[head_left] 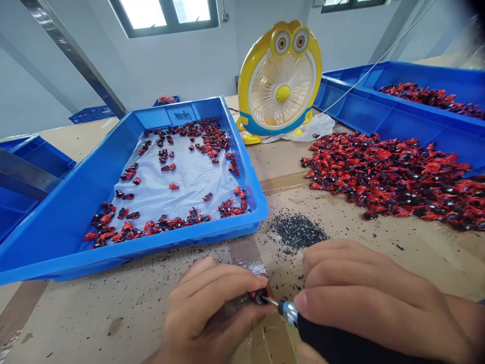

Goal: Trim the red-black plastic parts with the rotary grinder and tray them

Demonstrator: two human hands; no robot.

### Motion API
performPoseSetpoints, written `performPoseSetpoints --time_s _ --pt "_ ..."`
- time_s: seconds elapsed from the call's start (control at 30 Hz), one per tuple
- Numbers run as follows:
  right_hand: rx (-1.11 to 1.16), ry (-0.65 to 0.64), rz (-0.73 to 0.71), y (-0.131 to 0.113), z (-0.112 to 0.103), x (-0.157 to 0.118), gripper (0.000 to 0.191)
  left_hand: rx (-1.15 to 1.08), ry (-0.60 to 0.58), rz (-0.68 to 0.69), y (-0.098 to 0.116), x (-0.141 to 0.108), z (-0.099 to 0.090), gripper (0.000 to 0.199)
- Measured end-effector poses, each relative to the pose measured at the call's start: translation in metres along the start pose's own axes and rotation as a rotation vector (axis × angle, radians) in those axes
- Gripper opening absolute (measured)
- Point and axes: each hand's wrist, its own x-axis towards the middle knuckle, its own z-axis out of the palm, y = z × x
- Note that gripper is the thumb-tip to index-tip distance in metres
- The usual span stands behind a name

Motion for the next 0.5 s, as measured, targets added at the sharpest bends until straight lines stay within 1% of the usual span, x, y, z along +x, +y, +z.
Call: performPoseSetpoints --time_s 0.07,0.17,0.27,0.4,0.5 --pt "-0.038 0.041 0.004 -0.002 0.002 0.006 0.024 0.014 0.016 0.011 -0.002 0.0 0.001 0.007" --pt "-0.068 0.034 -0.03 -0.003 0.004 0.014 0.033 0.015 0.019 0.027 -0.002 0.002 0.001 0.009" --pt "-0.089 0.008 -0.056 -0.003 -0.001 0.017 0.035 0.008 0.01 0.043 -0.001 0.005 0.0 0.016" --pt "-0.104 -0.009 -0.072 -0.003 -0.008 0.018 0.036 -0.006 0.038 0.05 0.0 0.005 -0.001 0.015" --pt "-0.104 -0.015 -0.079 -0.003 -0.009 0.018 0.036 0.001 0.016 0.043 -0.002 0.002 -0.001 0.019"
